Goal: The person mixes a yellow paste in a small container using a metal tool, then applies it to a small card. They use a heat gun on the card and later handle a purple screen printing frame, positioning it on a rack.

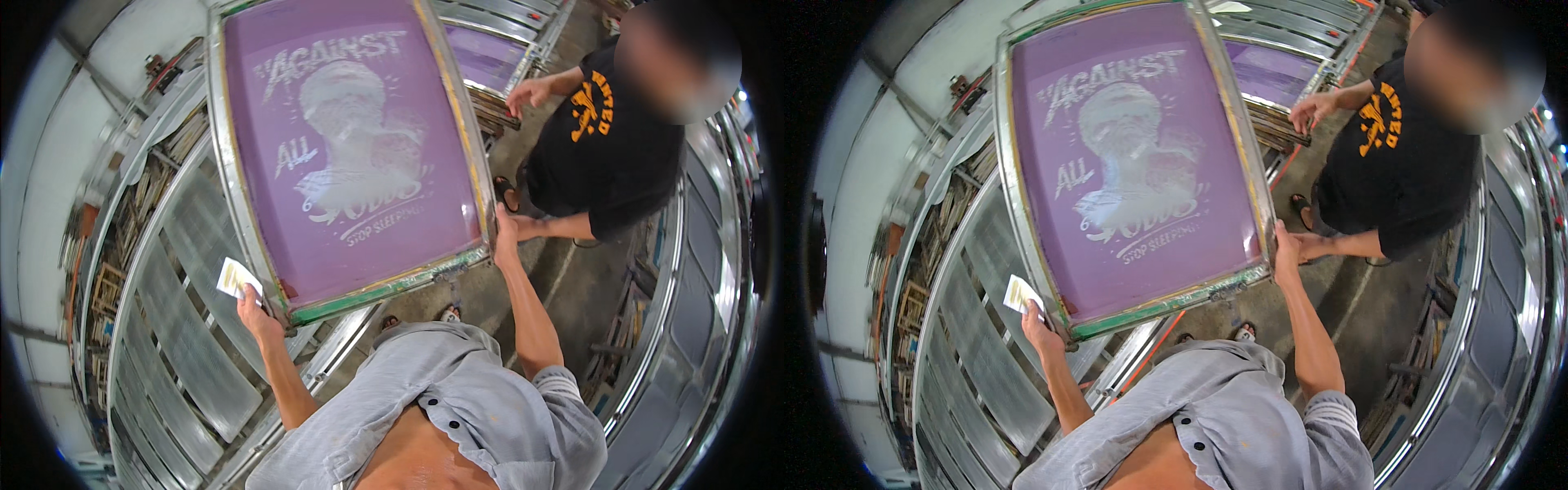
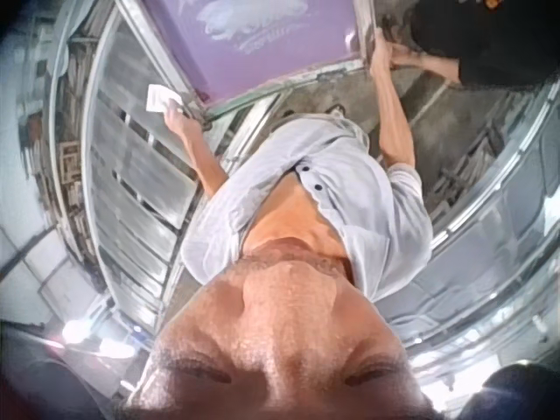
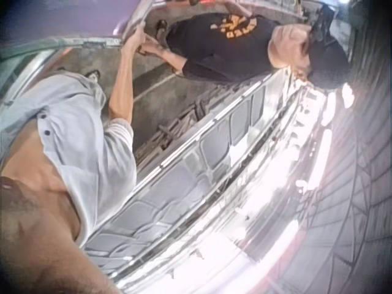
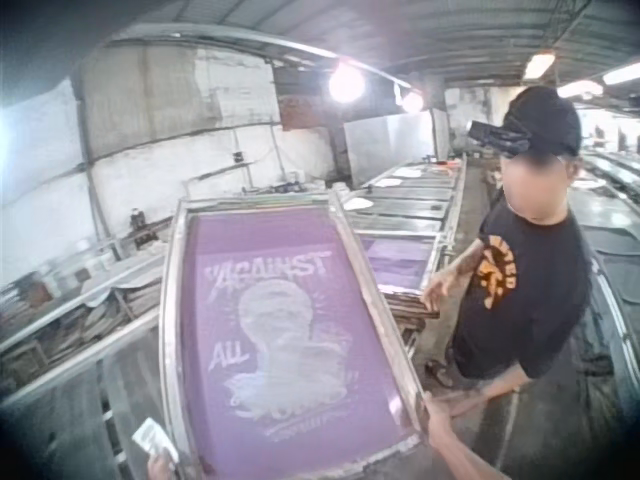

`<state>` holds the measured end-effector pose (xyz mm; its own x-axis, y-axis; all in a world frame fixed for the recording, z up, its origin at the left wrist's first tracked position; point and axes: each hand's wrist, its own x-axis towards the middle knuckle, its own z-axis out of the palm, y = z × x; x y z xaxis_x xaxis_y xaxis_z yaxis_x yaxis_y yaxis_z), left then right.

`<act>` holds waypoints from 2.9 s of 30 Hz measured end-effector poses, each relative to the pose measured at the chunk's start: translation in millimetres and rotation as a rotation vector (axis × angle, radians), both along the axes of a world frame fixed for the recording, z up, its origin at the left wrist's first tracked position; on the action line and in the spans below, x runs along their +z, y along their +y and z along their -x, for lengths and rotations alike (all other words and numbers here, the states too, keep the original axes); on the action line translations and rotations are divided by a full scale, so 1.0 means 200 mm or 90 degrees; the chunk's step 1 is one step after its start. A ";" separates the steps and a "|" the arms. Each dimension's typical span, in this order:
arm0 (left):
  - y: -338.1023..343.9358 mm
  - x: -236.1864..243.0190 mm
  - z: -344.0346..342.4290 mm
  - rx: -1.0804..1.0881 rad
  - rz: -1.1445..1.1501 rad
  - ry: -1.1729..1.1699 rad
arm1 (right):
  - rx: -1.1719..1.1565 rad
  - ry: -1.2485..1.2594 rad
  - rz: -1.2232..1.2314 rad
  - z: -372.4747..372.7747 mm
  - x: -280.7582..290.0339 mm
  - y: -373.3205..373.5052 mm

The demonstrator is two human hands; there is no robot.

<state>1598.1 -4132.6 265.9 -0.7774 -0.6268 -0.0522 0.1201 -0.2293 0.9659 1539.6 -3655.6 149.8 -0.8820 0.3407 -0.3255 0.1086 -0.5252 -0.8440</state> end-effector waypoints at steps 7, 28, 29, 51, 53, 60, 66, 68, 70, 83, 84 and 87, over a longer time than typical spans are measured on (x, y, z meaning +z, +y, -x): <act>-0.03 -0.01 0.01 -0.022 -0.008 0.045 | 0.044 0.050 0.055 -0.02 -0.15 0.00; -0.03 -0.04 -0.08 -0.103 -0.030 0.199 | -0.147 0.006 -0.791 -0.64 -0.22 -0.53; -0.02 -0.03 -0.09 -0.132 -0.054 0.208 | -0.167 0.039 -0.774 -0.77 -0.29 -0.62; 0.23 -0.16 -0.25 -0.563 -0.294 0.305 | -0.765 0.038 -0.500 -2.27 0.30 -1.04; 0.28 -0.26 -0.26 -0.588 -0.364 0.251 | -0.872 -0.049 -0.469 -2.28 0.34 -1.06; 0.22 -0.69 -0.27 -0.547 -0.239 0.156 | -0.708 0.096 -0.481 -2.08 0.10 -0.81; 0.28 -1.24 -0.70 -0.602 0.000 -0.192 | -0.354 0.117 -0.326 -1.64 -0.08 -0.67; 0.33 -1.29 -0.86 -0.610 0.032 -0.264 | -0.172 0.125 -0.294 -1.55 -0.19 -0.74; 0.41 -1.28 -0.98 -0.632 0.066 -0.298 | 0.026 0.069 -0.229 -1.50 -0.30 -0.83; 0.57 -1.09 -0.72 -0.481 0.031 -0.030 | 0.382 0.137 -0.661 -1.42 -0.52 -0.68; 0.59 -1.07 -0.65 -0.484 0.002 -0.071 | 0.331 0.145 -0.708 -1.42 -0.53 -0.65; 0.68 -1.05 -0.44 -0.431 -0.027 -0.156 | 0.236 0.121 -0.815 -1.41 -0.60 -0.54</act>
